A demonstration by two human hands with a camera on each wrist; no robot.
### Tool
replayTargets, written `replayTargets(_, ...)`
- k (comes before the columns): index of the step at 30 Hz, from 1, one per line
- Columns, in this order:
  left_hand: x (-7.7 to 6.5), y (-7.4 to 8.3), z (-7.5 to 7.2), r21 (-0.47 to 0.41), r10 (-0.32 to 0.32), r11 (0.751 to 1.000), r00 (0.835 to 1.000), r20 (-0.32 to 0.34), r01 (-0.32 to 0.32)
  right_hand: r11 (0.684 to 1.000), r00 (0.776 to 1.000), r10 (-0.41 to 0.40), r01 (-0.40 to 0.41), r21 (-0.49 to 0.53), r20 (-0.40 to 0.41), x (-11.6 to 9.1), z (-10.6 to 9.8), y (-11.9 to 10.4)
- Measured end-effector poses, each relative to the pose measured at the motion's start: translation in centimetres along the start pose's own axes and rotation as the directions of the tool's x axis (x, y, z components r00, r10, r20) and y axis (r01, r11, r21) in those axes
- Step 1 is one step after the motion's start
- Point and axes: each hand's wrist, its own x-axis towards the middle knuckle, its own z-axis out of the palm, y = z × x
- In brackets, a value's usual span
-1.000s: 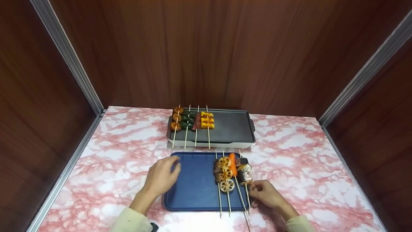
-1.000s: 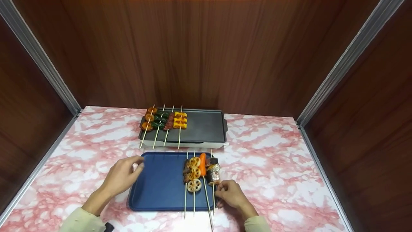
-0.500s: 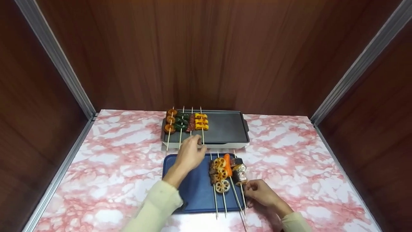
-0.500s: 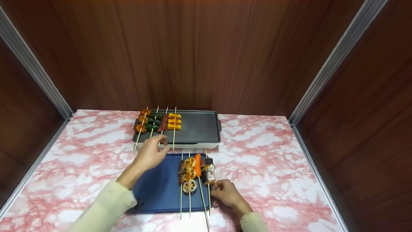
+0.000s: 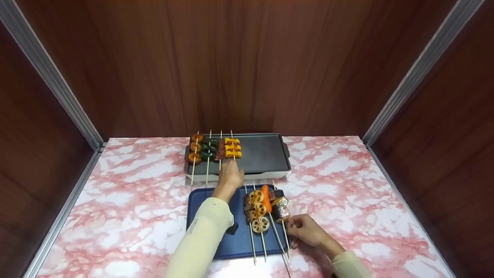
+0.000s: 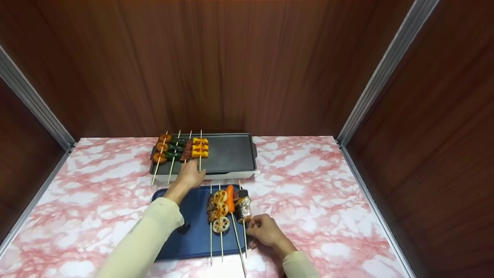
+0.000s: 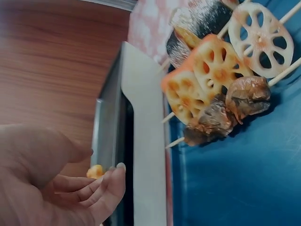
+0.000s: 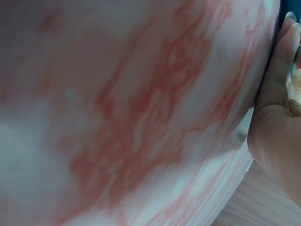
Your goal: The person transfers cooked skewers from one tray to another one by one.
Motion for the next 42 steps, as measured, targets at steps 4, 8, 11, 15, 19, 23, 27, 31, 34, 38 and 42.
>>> replayTargets(4,0.5,-0.6,0.5,-0.001,-0.04,0.999,0.997,-0.062,0.04,0.999,1.0,0.002,-0.003,0.033,0.029,0.2,0.3,-0.1)
replayTargets(8,0.9,-1.0,0.8,-0.012,-0.061,0.998,0.993,-0.102,0.06,0.998,0.999,0.015,-0.017,0.055,0.045,0.3,0.5,-0.1)
replayTargets(11,1.0,-1.1,0.8,-0.028,-0.062,0.998,0.991,-0.12,0.059,0.999,0.999,0.016,-0.017,0.046,0.039,0.2,0.5,-0.1)
replayTargets(15,1.0,-0.9,0.7,-0.054,-0.056,0.997,0.991,-0.125,0.05,0.999,0.999,0.012,-0.014,0.053,0.036,0.1,0.4,0.0)
replayTargets(19,1.0,-0.7,0.6,-0.057,-0.058,0.997,0.991,-0.12,0.052,0.998,0.999,0.03,-0.032,0.057,0.034,0.1,0.3,0.1)
replayTargets(23,1.0,-0.6,0.4,-0.047,-0.065,0.997,0.993,-0.101,0.061,0.998,0.999,0.035,-0.037,0.059,0.033,0.1,0.4,0.3)
replayTargets(27,0.9,-0.3,0.0,-0.043,-0.091,0.995,0.995,-0.043,0.089,0.997,0.999,0.021,-0.023,0.071,0.029,0.1,0.4,0.3)
replayTargets(31,0.5,-0.1,-0.4,-0.061,-0.091,0.994,0.996,-0.001,0.091,0.996,0.999,0.018,-0.021,0.086,0.036,0.1,0.5,0.2)
replayTargets(34,0.1,0.0,-1.0,-0.101,-0.052,0.994,0.999,-0.009,0.051,0.996,0.999,0.018,-0.022,0.092,0.046,0.1,0.5,0.1)
replayTargets(38,-0.5,0.5,-2.0,-0.229,-0.015,0.973,1.0,-0.011,0.012,0.996,0.999,0.018,-0.022,0.082,0.044,0.1,0.3,-0.1)
replayTargets(42,-1.2,1.0,-2.9,-0.375,0.011,0.927,1.0,0.022,-0.002,0.997,0.999,0.018,-0.02,0.078,0.029,0.0,-0.1,0.0)
